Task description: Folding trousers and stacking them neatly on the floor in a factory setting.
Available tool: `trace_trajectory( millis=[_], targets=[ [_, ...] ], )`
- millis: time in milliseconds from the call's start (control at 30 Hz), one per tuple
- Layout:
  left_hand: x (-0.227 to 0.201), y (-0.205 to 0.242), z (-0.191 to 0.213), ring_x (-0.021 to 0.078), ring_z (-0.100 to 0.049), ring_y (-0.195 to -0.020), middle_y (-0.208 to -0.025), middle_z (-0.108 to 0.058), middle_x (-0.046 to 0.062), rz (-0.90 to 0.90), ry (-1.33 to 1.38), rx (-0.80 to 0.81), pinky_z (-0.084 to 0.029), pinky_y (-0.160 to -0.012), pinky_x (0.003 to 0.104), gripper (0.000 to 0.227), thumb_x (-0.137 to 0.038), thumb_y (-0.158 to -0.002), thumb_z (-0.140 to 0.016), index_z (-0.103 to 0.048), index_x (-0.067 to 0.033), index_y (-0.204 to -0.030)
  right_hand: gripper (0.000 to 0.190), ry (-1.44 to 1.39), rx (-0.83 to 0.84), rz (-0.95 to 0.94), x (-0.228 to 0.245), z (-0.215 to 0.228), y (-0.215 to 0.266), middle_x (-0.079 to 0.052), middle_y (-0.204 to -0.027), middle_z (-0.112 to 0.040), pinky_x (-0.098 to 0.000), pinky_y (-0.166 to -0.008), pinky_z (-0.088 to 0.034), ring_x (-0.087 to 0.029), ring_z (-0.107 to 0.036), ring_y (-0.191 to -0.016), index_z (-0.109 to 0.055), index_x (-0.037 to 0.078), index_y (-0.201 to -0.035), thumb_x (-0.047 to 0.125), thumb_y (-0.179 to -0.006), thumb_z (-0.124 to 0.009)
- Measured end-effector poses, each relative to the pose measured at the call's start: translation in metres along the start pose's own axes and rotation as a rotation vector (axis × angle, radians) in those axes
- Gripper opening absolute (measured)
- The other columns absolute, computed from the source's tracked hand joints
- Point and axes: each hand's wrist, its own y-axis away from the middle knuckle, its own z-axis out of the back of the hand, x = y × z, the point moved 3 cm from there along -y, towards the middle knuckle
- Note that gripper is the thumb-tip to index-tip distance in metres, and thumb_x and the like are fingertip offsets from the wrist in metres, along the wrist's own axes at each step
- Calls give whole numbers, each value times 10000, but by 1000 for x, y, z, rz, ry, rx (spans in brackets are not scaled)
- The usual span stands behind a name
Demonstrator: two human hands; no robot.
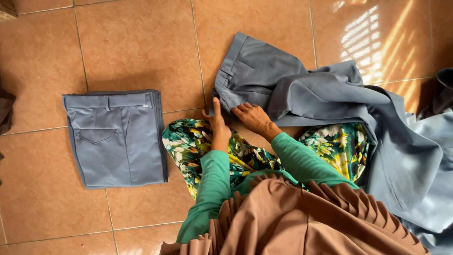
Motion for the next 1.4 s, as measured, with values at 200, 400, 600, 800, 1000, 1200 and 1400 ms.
trace_trajectory(
  millis=[200,400,600,800,1000,1200,1400],
  targets=[
    [8,34,-23,530,40,-1534,-1677,184,190,-25,111,-9,-112,-1114,821,1293,-470,-825,-878,134,-354,-1621,262,6,-260,-3,-27,100,39,-52,-1166,-627,-447,-974,-440,-269,-605,-1111,-687,246,-1136,260,-879,-732],
    [80,-10,-24,518,-1,-1535,-1696,38,151,116,276,9,-68,-1182,756,1247,-374,-822,-925,16,-330,-1638,282,283,-150,-331,-109,110,148,-2,-1087,-585,-417,-898,-405,-242,-570,-1019,-647,271,-1075,358,-842,-781],
    [177,-121,-22,526,-258,-1480,-1623,-257,272,272,272,6,-217,-1169,738,1065,-447,-905,-853,-129,-144,-1625,466,411,240,-393,-150,78,151,-34,-1124,-576,-452,-980,-398,-239,-567,-1101,-516,220,-1250,320,-846,-726],
    [75,-90,-40,489,-323,-1468,-1601,-327,262,171,358,5,-258,-1149,734,912,-411,-952,-787,-229,-93,-1600,135,480,-96,-263,-247,104,176,-50,-749,-523,-414,-632,-424,-274,-520,-654,-581,166,-861,122,-987,-601],
    [39,-109,-45,484,-487,-1357,-1482,-486,288,180,390,28,-393,-1086,724,800,-393,-972,-749,-312,-62,-1553,90,274,-167,-153,-204,207,192,-83,-950,-625,-474,-660,-460,-362,-555,-703,-630,228,-1029,140,-1034,-613],
    [7,-118,-52,472,-488,-1359,-1473,-501,292,185,353,121,-399,-1099,708,816,-421,-964,-743,-329,-23,-1544,538,341,101,-249,-165,153,216,-55,-1163,-571,-360,-738,-411,-273,-529,-901,-588,364,-1437,200,-925,-615],
    [-50,-174,-64,389,-394,-1452,-1558,-437,242,41,402,275,-365,-1174,611,813,-491,-966,-722,-368,-53,-1553,175,324,77,-258,-168,80,174,21,-1051,-537,-377,-705,-415,-239,-532,-944,-677,290,-1021,347,-856,-699]
  ],
)
